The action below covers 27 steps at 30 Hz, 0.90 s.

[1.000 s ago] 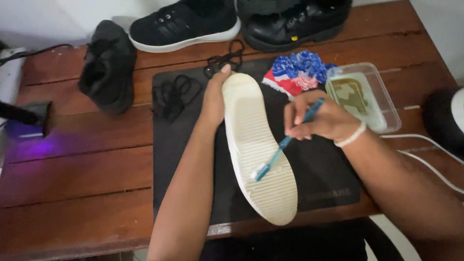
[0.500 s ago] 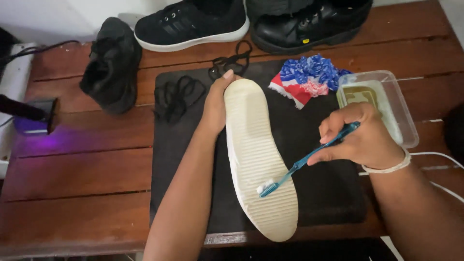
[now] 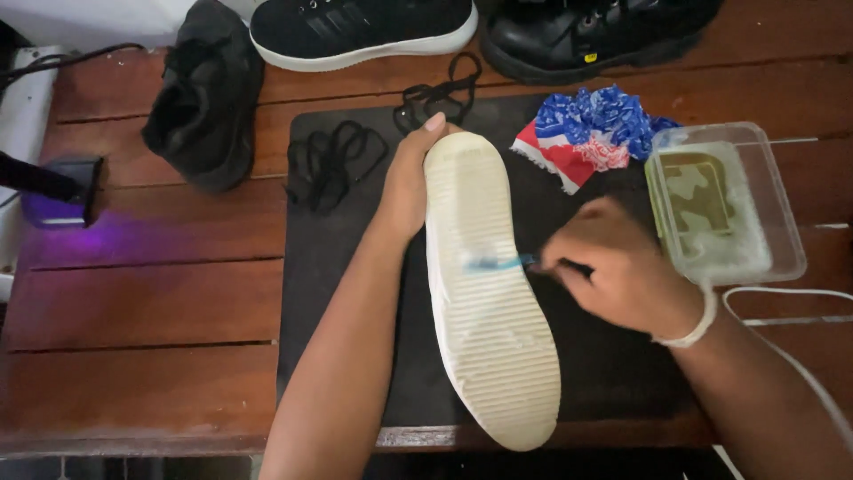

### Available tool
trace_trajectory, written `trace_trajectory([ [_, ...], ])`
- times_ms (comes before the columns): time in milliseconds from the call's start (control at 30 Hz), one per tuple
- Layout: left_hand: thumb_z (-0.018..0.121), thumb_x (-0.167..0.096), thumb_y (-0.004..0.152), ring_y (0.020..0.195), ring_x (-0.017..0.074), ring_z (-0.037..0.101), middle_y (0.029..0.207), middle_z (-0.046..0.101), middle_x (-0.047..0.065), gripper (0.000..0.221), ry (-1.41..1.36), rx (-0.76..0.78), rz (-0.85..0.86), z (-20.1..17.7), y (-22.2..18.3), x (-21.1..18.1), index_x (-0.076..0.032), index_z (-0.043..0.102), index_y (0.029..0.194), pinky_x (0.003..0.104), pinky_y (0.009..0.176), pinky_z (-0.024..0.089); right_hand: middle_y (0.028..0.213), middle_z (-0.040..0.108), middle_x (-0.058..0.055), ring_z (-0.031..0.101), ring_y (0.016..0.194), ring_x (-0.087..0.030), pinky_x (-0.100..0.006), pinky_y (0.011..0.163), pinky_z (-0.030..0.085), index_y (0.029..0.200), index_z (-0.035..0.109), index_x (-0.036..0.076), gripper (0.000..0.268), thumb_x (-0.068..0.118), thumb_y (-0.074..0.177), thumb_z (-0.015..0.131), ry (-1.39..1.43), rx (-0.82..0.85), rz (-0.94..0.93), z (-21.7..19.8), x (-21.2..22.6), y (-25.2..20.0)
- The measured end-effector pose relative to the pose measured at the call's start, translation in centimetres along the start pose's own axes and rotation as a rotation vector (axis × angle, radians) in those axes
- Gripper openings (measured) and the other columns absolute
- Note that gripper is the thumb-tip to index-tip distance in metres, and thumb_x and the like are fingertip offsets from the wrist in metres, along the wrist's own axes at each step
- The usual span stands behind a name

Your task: Brushing and cleaning a shoe sole using a toothbrush and soapy water.

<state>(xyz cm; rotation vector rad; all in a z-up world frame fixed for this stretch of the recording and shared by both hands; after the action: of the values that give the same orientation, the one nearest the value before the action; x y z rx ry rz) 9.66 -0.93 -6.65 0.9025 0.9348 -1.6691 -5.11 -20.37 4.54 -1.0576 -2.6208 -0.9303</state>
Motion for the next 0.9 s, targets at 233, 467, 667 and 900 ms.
trace_trajectory([
  [233,0.061,-0.049,0.093,0.072,0.0204,0.067,0.074,0.068,0.010,0.043,0.004,-0.001,0.048,0.8,-0.5,-1.0,-0.009,0.077,0.094,0.036,0.077,0.059,0.095,0.077,-0.014,0.076,0.092,-0.033,-0.044,0.081,0.058,0.116,0.065,0.003,0.023,0.000,0.093,0.065,0.389,-0.086,0.335,2.3,-2.3,-0.6],
  [467,0.059,-0.047,0.096,0.075,0.0173,0.067,0.077,0.070,0.009,0.042,0.014,0.052,0.020,1.6,-1.1,-1.4,-0.009,0.077,0.094,0.033,0.081,0.057,0.079,0.073,-0.012,0.073,0.073,-0.032,-0.038,0.062,0.055,0.100,0.071,0.002,0.009,0.007,0.092,0.071,0.421,-0.194,0.331,1.7,-2.1,-1.5],
  [667,0.056,-0.050,0.095,0.080,0.0220,0.065,0.081,0.068,0.011,0.046,0.027,0.032,-0.008,1.1,-0.6,-0.9,-0.009,0.075,0.100,0.037,0.082,0.056,0.053,0.058,-0.003,0.055,0.038,-0.019,-0.028,0.037,0.041,0.075,0.074,0.008,0.013,0.015,0.082,0.081,0.410,-0.146,0.106,-1.9,0.4,0.6],
  [900,0.044,-0.040,0.100,0.077,0.0152,0.068,0.082,0.074,0.006,0.049,0.121,0.110,0.125,3.8,-3.2,-4.6,-0.007,0.076,0.084,0.032,0.076,0.052,0.058,0.061,-0.003,0.052,0.047,-0.012,-0.029,0.047,0.038,0.074,0.074,0.005,0.031,0.032,0.078,0.088,0.054,-0.155,-0.008,-3.5,1.6,-0.3],
])
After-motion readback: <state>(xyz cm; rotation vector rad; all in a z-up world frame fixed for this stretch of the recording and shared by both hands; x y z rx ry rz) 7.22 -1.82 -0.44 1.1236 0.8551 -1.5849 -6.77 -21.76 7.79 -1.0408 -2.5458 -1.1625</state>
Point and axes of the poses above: each hand's wrist, its own y-axis towards the middle knuckle, its own z-axis out of the palm, x = y × z, the point moved 7 cm from there along y, towards the middle knuckle
